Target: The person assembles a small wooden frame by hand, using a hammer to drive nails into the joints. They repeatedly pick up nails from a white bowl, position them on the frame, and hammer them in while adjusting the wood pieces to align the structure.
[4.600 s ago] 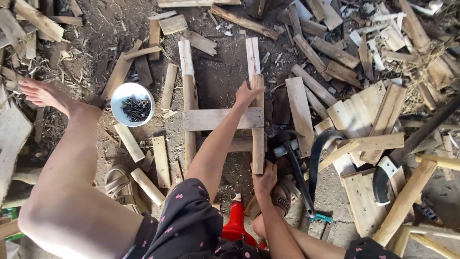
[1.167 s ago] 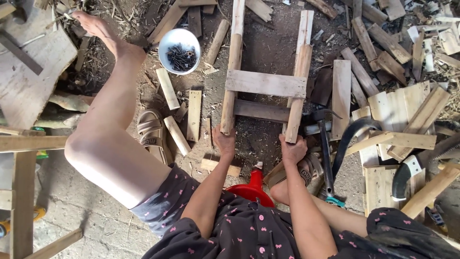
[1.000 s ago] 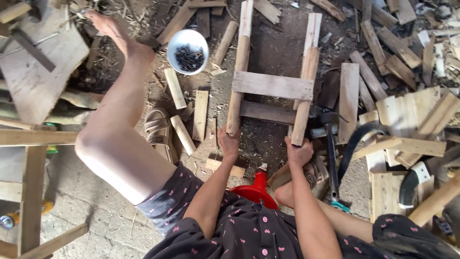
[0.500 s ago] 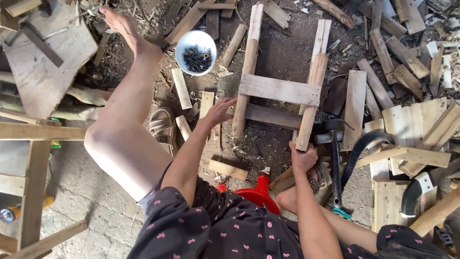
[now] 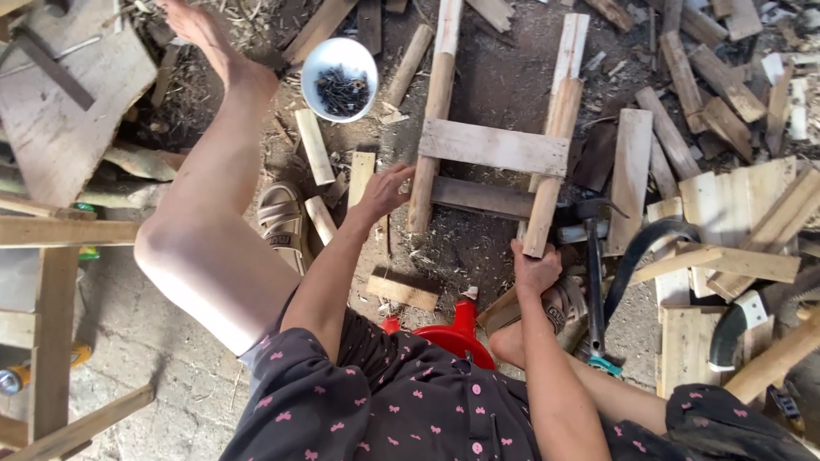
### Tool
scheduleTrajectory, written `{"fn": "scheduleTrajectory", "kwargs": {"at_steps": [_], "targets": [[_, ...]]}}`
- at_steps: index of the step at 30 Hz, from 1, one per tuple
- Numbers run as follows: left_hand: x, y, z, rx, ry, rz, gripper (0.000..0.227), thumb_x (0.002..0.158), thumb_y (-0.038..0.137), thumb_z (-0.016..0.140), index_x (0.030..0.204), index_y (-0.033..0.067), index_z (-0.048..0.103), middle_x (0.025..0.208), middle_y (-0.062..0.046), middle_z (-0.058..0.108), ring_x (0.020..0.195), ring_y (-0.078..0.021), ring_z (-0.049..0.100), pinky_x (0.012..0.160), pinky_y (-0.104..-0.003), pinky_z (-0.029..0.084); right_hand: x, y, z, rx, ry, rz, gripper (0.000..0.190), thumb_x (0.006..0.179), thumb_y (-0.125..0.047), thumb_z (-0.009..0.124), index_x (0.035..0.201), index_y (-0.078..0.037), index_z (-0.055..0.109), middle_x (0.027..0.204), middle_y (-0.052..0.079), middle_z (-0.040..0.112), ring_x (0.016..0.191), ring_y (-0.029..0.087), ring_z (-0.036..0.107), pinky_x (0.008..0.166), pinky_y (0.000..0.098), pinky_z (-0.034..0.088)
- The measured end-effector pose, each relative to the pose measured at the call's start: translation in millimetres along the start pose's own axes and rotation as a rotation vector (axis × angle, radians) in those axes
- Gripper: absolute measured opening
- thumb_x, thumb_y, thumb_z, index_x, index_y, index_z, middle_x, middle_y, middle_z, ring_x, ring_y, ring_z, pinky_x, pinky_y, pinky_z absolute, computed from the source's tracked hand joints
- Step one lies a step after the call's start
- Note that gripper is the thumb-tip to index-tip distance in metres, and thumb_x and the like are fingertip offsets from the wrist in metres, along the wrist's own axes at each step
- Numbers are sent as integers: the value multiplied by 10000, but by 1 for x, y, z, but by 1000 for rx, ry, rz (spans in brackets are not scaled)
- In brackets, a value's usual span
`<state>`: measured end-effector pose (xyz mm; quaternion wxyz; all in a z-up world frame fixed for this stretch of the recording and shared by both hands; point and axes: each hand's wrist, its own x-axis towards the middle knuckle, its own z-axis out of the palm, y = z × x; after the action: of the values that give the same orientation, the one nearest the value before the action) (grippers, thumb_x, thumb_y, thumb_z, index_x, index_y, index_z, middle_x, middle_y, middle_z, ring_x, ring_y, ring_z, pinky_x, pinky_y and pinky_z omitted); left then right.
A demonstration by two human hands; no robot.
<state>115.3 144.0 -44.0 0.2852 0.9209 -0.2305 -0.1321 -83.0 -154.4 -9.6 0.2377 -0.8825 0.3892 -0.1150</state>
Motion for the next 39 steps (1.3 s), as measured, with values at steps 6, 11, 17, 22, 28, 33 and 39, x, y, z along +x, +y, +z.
{"fn": "scheduleTrajectory", "kwargs": {"at_steps": [6, 11, 17, 22, 28, 33, 39], "targets": [[0, -5, 3, 91, -85, -27, 625, 751, 257, 704, 1310, 372, 449, 1101, 71, 570, 1013, -238, 610, 837, -440, 523, 1, 0, 5, 25, 30, 27, 471, 597, -354, 833, 848, -7, 636, 818, 179, 582, 799, 454, 620, 630, 544, 526], [-3, -3, 13, 125, -112, -66, 662, 757, 274, 700, 1346, 351, 409, 1108, 41, 559, 1014, -260, 607, 835, -454, 511, 0, -1, 0, 46, 26, 28, 450, 612, -347, 829, 838, -13, 628, 804, 176, 572, 790, 455, 617, 620, 530, 524], [-12, 14, 0, 183, -109, -110, 662, 765, 299, 680, 1363, 330, 397, 1147, 49, 577, 1052, -240, 600, 873, -458, 487, 0, 4, 4, 28, 29, 12, 473, 601, -360, 832, 852, -14, 630, 823, 182, 575, 792, 457, 617, 630, 531, 516], [-11, 11, 5, 214, -118, -136, 689, 765, 275, 673, 1386, 328, 378, 1156, 56, 578, 1066, -228, 590, 884, -467, 466, 1, 1, 0, 51, -1, 44, 470, 652, -356, 814, 895, 5, 636, 858, 191, 576, 811, 461, 613, 643, 531, 523], [-12, 19, 0, 255, -107, -148, 640, 780, 302, 662, 1368, 320, 410, 1171, 53, 575, 1076, -224, 582, 918, -451, 446, 2, -1, -2, 53, -75, 98, 531, 677, -382, 804, 974, 26, 640, 928, 207, 584, 854, 455, 604, 681, 539, 532], [-12, 14, 7, 219, -103, -184, 621, 779, 310, 661, 1354, 323, 428, 1159, 61, 585, 1069, -230, 589, 922, -456, 448, 2, 1, 0, 39, -58, 75, 528, 681, -377, 816, 966, 29, 635, 929, 214, 583, 860, 451, 609, 674, 543, 531], [-6, 1, 20, 226, -102, -172, 643, 782, 310, 655, 1371, 348, 399, 1084, 22, 608, 1032, -258, 618, 873, -445, 486, 2, 1, 1, 4, -67, 84, 532, 650, -388, 808, 941, 22, 638, 923, 214, 581, 883, 458, 606, 685, 544, 523]]}}
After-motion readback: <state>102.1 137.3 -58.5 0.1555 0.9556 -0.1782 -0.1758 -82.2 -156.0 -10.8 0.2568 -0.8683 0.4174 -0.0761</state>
